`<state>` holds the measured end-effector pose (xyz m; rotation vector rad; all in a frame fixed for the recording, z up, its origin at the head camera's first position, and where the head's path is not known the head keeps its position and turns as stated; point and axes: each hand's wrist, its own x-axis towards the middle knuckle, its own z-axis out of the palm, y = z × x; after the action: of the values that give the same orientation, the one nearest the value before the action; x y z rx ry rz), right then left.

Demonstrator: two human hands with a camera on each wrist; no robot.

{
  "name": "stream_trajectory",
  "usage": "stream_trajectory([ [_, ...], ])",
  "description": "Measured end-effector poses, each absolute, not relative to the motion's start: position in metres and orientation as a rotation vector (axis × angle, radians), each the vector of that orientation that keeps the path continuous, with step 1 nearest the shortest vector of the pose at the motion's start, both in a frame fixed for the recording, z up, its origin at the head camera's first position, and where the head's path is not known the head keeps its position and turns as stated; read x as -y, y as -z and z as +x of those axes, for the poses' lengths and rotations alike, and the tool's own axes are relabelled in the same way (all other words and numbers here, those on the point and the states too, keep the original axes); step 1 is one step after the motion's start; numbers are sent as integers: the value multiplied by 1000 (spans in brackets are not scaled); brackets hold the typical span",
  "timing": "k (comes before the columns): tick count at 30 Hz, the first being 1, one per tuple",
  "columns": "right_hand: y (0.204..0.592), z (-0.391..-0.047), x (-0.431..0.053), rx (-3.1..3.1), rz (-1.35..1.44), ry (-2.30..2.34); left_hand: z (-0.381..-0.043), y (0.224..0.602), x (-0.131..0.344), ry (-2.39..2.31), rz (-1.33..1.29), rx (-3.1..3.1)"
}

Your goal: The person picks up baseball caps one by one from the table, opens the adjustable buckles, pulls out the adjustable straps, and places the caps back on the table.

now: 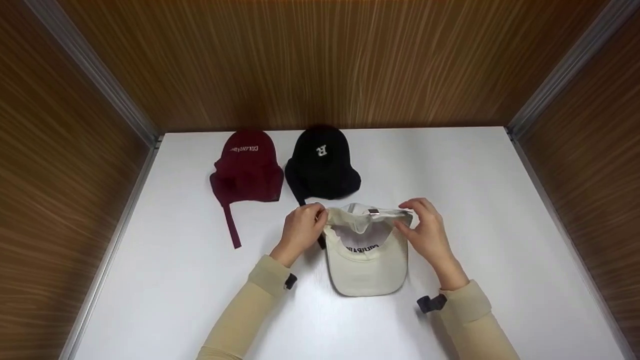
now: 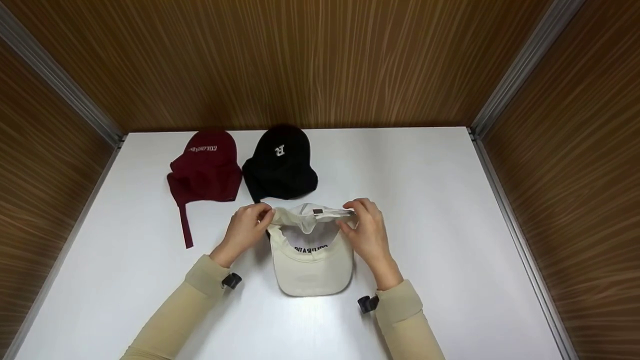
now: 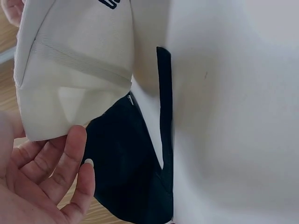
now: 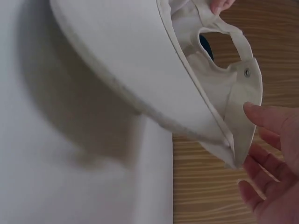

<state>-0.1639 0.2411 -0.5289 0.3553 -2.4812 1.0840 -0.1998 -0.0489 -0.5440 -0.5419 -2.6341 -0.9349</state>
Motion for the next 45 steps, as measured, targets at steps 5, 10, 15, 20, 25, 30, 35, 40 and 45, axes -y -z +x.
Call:
stream_trajectory([
  [5, 530, -169, -230, 2392, 500, -900, -198, 541, 49, 940, -548, 2641],
  [10, 532, -176, -222, 2337, 553, -793, -196, 539, 51, 923, -565, 2608],
  [15, 529, -180, -217, 2348, 558, -781, -194, 536, 48, 847, -573, 2525],
  [20, 527, -182, -213, 2357, 560, -793, -193, 527, 37, 820, -687, 2466],
  [25, 526, -182, -210, 2346, 575, -785, -193, 518, 25, 801, -800, 2478],
  [30, 523, -183, -205, 2354, 565, -758, -194, 508, 13, 829, -869, 2528],
  [35, 523, -183, -204, 2374, 513, -726, -195, 505, 7, 809, -903, 2566],
  [40, 528, -185, -208, 2388, 476, -691, -194, 507, 6, 768, -914, 2596],
  [45, 531, -186, -211, 2388, 460, -684, -193, 508, 8, 783, -907, 2603],
])
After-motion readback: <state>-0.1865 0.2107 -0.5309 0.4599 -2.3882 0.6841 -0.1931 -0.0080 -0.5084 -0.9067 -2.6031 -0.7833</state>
